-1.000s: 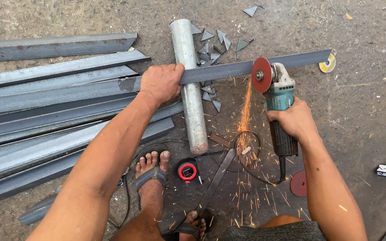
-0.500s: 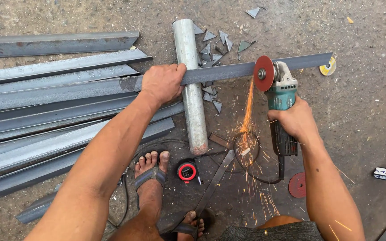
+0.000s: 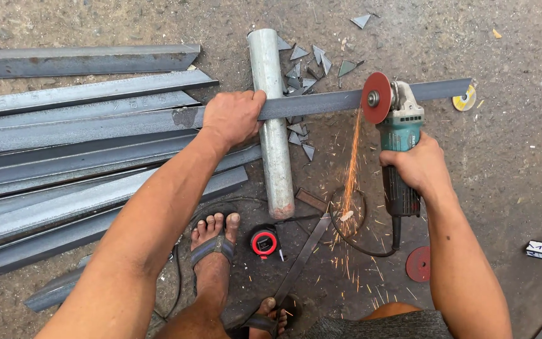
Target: Cutting a metal profile with an angle grinder and measuring it with a tape measure
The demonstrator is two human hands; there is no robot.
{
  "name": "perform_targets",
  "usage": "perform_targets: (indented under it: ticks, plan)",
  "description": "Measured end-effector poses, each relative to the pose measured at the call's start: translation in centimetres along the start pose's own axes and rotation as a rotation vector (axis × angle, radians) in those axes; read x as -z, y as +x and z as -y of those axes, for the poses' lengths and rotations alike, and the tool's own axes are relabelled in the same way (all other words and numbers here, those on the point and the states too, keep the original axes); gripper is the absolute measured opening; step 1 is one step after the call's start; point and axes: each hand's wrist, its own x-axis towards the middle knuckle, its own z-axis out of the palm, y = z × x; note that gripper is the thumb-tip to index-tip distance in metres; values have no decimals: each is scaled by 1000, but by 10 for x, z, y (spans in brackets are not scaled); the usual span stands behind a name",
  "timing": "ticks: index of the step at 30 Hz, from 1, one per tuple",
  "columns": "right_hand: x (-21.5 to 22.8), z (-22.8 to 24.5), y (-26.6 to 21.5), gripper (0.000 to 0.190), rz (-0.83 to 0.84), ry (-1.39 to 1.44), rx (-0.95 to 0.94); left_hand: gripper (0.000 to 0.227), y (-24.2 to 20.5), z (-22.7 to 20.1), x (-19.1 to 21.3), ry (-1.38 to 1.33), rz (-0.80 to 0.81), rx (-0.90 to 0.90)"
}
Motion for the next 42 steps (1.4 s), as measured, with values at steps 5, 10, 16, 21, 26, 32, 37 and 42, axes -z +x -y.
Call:
perform_targets:
  ticks: [5,10,16,21,26,32,37,42]
  plan:
    - [4,9,0,66,-6,6,4,34,-1,0,2,12,12,7]
    - [4,6,3,66,-12,18,10,42,0,2,-4,29,28,1]
    - [4,1,-8,71,37,-28,-10,44,0,3,2,9,88,22]
    - [0,-9,-15,72,77,-39,-50,40,0,1,7,11,96,20]
    - [3,-3,-18,72,78,-14,-45,44,0,2,9,-2,122,9]
    - [2,-3,-11,58,84,-8,-50,41,7,2,4,-31,144,52]
    - [5,13,-16,48,80,-15,-109,41,12,4,10,-75,247,97]
    - [6,11,-12,50,81,-25,-106,42,13,4,7,-59,214,69]
